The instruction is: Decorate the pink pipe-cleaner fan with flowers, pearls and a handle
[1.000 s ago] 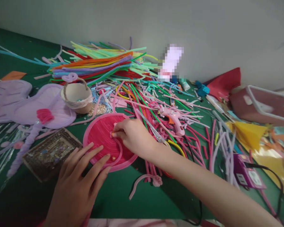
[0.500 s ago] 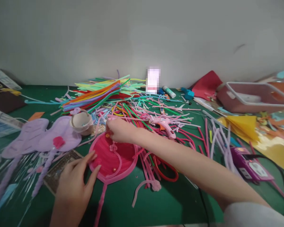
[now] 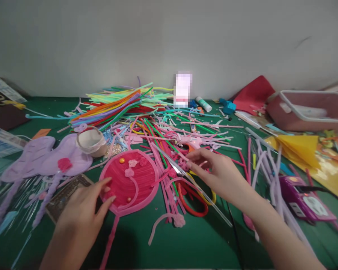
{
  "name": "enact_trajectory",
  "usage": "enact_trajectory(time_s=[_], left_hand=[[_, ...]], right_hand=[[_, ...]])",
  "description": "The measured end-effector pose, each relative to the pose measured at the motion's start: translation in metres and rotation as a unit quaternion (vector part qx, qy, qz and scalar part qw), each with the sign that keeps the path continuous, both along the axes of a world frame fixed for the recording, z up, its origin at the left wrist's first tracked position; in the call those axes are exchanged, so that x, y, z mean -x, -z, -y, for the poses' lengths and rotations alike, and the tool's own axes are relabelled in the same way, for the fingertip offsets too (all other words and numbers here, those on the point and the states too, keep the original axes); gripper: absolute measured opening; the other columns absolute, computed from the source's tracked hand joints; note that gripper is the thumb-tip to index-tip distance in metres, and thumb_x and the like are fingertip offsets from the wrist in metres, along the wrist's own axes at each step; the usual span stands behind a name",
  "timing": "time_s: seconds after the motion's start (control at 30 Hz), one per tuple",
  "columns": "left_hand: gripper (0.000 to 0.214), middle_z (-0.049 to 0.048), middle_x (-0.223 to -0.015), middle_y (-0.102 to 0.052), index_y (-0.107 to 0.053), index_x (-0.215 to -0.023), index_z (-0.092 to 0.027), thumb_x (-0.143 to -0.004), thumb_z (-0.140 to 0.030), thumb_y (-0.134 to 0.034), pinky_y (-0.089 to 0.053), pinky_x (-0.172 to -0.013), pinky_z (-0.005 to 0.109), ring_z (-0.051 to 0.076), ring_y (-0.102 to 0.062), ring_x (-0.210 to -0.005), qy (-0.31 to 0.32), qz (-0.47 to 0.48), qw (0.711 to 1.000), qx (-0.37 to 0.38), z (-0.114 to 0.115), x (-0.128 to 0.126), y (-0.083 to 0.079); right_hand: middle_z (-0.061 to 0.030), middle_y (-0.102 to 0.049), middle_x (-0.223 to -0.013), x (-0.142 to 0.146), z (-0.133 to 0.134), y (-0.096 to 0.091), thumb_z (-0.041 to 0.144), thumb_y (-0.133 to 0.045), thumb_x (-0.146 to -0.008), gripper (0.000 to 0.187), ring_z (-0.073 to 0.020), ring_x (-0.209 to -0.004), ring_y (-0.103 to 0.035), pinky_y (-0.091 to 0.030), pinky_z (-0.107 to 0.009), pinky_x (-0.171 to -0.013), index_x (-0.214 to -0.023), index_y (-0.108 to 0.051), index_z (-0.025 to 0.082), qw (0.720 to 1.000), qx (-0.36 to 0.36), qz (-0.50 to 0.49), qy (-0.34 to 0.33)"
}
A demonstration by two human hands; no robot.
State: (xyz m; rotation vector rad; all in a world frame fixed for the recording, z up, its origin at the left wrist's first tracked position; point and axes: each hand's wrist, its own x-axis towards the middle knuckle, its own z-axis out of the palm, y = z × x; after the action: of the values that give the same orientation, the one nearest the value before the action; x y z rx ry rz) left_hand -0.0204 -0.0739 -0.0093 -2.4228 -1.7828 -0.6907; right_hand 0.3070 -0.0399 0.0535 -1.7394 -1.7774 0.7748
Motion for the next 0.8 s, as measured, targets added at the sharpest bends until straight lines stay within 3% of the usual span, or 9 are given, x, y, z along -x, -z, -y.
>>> enact_trajectory(time_s=[0.2,0.4,0.57,0.8], left_hand=[[0.04,-0.0045,-0.083,-0.074,-0.051,-0.131,-0.026,-0.091,-0.025,-0.058,-0.051,-0.066,0.027,0.017,-0.071,-0.073,-0.047,0.12,0.989,0.072,-0.007,-0.023,-0.013],[0.038,0.0017,-0.094,-0.075,-0.055,-0.128,-0.022,-0.09,-0.026,-0.058,-0.054,-0.073,0.03,0.019,-0.072,-0.084,-0.018,0.068,0.994,0.082,-0.012,-0.013,-0.014],[0.032,-0.0039,-0.082,-0.075,-0.061,-0.12,-0.026,-0.087,-0.023,-0.06,-0.055,-0.071,0.028,0.016,-0.071,-0.076,-0.025,0.098,0.984,0.147,-0.007,-0.008,-0.016],[0.033,0.0003,-0.089,-0.075,-0.061,-0.12,-0.025,-0.087,-0.027,-0.063,-0.057,-0.077,0.03,0.017,-0.071,-0.081,0.021,0.127,0.986,0.107,0.005,-0.024,-0.016]], right_hand=[[-0.0106,-0.075,-0.101,-0.015,0.021,0.024,0.052,-0.063,-0.084,0.032,-0.0252,-0.087,-0.071,-0.057,-0.036,-0.076,-0.099,-0.069,0.024,0.997,0.046,-0.048,0.046],[-0.0106,-0.075,-0.104,-0.015,0.029,0.023,0.053,-0.063,-0.082,0.034,-0.0268,-0.091,-0.071,-0.057,-0.038,-0.081,-0.099,-0.071,0.025,0.995,0.033,-0.042,0.083],[-0.0111,-0.076,-0.106,-0.015,0.034,0.026,0.054,-0.063,-0.081,0.035,-0.0269,-0.086,-0.072,-0.059,-0.038,-0.075,-0.098,-0.072,0.025,0.995,0.03,-0.025,0.087],[-0.0116,-0.076,-0.104,-0.01,0.043,0.029,0.054,-0.064,-0.079,0.033,-0.0294,-0.088,-0.073,-0.06,-0.038,-0.074,-0.093,-0.073,0.026,0.994,0.03,-0.033,0.101]])
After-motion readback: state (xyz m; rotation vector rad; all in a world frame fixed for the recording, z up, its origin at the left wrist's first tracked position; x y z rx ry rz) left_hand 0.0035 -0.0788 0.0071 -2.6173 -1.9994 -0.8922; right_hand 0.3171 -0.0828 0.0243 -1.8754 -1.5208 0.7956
